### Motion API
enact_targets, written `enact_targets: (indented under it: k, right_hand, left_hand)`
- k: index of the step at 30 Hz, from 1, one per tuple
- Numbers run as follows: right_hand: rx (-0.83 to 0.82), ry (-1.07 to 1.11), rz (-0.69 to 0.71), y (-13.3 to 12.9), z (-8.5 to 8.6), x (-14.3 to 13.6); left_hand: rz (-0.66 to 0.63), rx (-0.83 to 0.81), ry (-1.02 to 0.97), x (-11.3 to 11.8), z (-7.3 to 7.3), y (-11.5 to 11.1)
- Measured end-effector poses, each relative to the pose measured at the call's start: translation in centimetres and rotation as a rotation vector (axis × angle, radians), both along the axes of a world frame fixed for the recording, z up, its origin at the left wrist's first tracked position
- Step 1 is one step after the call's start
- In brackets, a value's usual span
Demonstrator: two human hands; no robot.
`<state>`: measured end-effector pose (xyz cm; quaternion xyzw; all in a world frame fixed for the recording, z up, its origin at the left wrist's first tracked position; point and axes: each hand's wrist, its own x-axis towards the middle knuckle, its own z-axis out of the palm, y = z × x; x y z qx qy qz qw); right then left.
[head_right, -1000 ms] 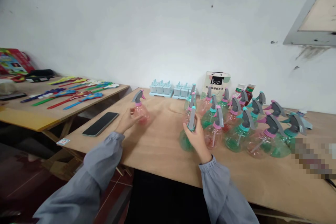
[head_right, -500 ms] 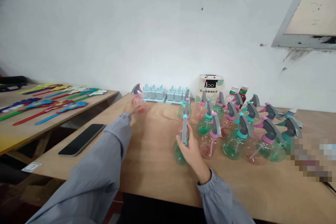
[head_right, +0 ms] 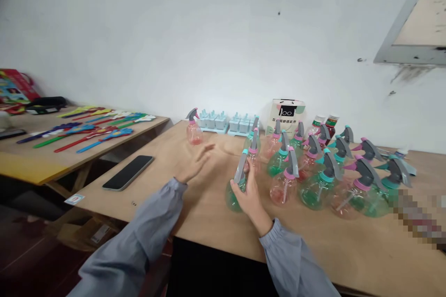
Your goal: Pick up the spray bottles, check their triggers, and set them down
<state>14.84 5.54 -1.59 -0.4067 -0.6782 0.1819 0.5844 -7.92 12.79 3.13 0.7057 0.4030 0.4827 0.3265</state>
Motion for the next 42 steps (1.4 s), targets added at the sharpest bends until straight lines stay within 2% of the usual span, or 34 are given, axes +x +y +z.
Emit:
enact_targets:
  k: [2, 3, 5, 10, 16, 24, 36, 42]
  right_hand:
    - [0.018, 0.012, 0.015, 0.0, -0.5, -0.5]
    - [0.026, 0.013, 0.035, -0.1, -0.8, -0.7]
    - [0.034, 0.006, 0.085, -0.1, -1.6, -1.0]
    - [0.009, -0.013, 0.081, 0.4, -3.5, -1.2]
    - [-0.101, 0.026, 0.216, 1.0, -3.7, -0.8]
    - [-0.165, 0.115, 0.317, 1.7, -4.5, -0.7]
    - [-0.155, 0.011, 0.360, 1.4, -3.6, -0.1]
    - [-0.162, -0.192, 0.277, 0.6, -2.1, 0.3]
  left_hand:
    - [-0.271, -0.043, -0.006, 2.2, 0.1, -3.0]
    - [-0.338, -0.043, -0.010, 3.3, 0.2, -4.1]
    - [-0.390, -0.056, -0.046, 5.2, 0.4, -5.5]
    - [-0.301, -0.086, -0.168, 7.7, 0.5, -6.2]
    - [-0.178, -0.103, -0.199, 8.2, -0.2, -6.4]
    - [-0.142, -0.044, -0.240, 8.8, -1.6, -6.0]
    - [-0.138, -0.018, -0.209, 8.5, -1.3, -6.1]
    - [-0.057, -0.040, -0.181, 8.8, -1.5, -6.2]
